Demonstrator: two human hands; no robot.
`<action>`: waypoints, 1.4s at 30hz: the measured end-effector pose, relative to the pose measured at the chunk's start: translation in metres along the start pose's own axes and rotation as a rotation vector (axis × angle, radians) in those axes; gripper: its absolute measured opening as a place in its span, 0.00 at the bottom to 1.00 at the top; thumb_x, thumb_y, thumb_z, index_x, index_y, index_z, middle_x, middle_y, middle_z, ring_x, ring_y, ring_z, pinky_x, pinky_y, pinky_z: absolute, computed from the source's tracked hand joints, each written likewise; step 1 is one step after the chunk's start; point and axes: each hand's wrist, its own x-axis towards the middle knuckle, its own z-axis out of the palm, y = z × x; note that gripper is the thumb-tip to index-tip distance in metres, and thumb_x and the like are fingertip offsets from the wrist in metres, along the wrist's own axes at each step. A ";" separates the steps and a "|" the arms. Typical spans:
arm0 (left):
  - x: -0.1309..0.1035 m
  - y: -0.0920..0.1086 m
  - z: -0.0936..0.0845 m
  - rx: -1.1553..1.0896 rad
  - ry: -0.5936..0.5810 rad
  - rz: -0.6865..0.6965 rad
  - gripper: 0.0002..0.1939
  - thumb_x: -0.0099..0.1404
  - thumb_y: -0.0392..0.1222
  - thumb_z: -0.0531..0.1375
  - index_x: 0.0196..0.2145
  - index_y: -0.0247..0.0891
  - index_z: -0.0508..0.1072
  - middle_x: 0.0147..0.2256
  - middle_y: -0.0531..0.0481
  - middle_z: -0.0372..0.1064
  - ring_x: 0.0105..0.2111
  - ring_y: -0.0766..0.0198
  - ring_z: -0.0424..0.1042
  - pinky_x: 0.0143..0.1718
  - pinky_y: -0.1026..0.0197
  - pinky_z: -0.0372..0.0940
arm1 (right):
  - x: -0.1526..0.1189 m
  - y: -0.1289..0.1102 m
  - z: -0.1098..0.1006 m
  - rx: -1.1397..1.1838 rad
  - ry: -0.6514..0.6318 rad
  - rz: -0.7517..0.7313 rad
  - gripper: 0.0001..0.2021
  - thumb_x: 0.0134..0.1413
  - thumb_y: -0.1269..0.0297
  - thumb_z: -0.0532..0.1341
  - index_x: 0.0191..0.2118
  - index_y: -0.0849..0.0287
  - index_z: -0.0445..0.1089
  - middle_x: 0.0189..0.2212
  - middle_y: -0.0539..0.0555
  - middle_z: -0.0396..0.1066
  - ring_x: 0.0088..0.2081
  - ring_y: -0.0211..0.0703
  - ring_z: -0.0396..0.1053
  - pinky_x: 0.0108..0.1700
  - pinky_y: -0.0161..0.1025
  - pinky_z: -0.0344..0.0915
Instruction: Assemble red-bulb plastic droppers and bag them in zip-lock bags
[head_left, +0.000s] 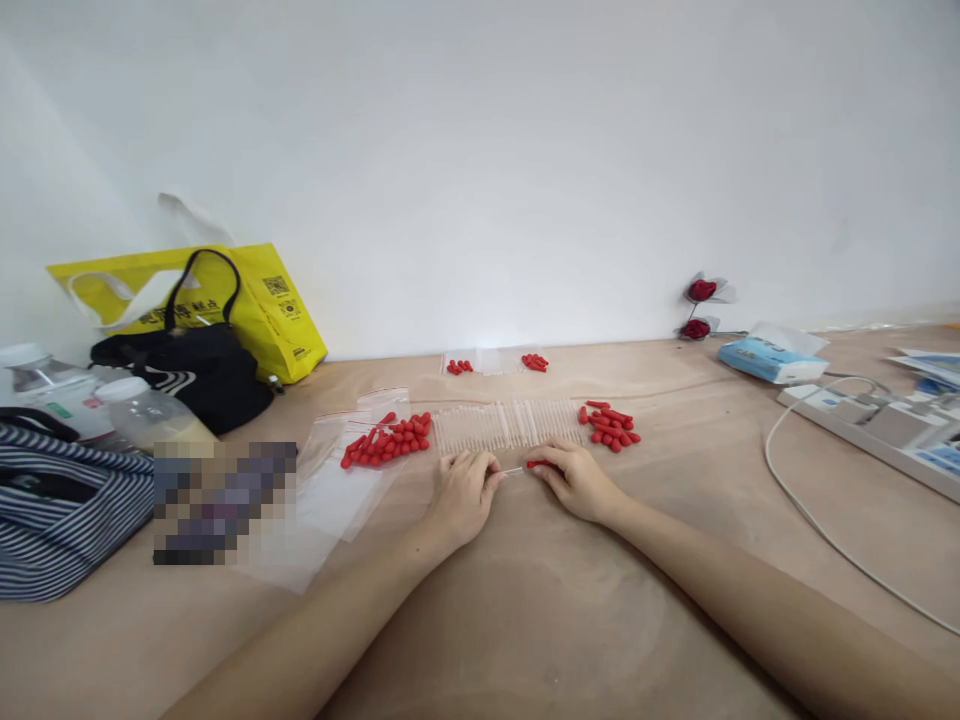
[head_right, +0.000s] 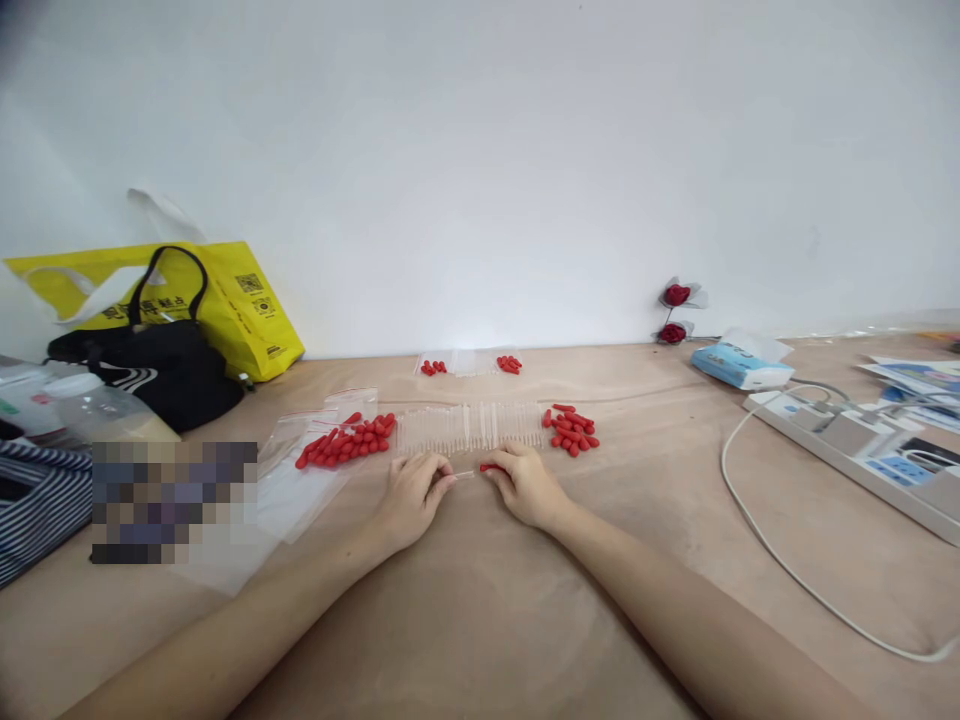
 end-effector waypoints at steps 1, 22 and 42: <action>-0.001 0.000 -0.001 -0.005 0.007 -0.008 0.05 0.63 0.38 0.50 0.30 0.38 0.64 0.32 0.53 0.68 0.36 0.63 0.65 0.41 0.57 0.50 | 0.001 0.000 -0.001 0.010 -0.011 0.003 0.10 0.54 0.71 0.52 0.37 0.58 0.69 0.32 0.55 0.68 0.36 0.42 0.65 0.40 0.40 0.62; -0.001 -0.001 -0.003 -0.090 0.038 0.078 0.09 0.62 0.40 0.52 0.32 0.42 0.71 0.32 0.54 0.73 0.35 0.64 0.68 0.44 0.56 0.46 | 0.005 -0.012 -0.003 0.162 -0.097 0.039 0.08 0.53 0.69 0.53 0.35 0.58 0.69 0.31 0.53 0.71 0.34 0.39 0.66 0.38 0.36 0.62; -0.005 -0.005 -0.002 0.052 0.116 0.323 0.09 0.62 0.35 0.51 0.31 0.39 0.70 0.27 0.53 0.71 0.33 0.65 0.66 0.45 0.54 0.47 | 0.002 -0.012 0.002 -0.015 -0.027 -0.169 0.07 0.54 0.66 0.54 0.33 0.60 0.69 0.28 0.55 0.70 0.31 0.39 0.66 0.35 0.35 0.62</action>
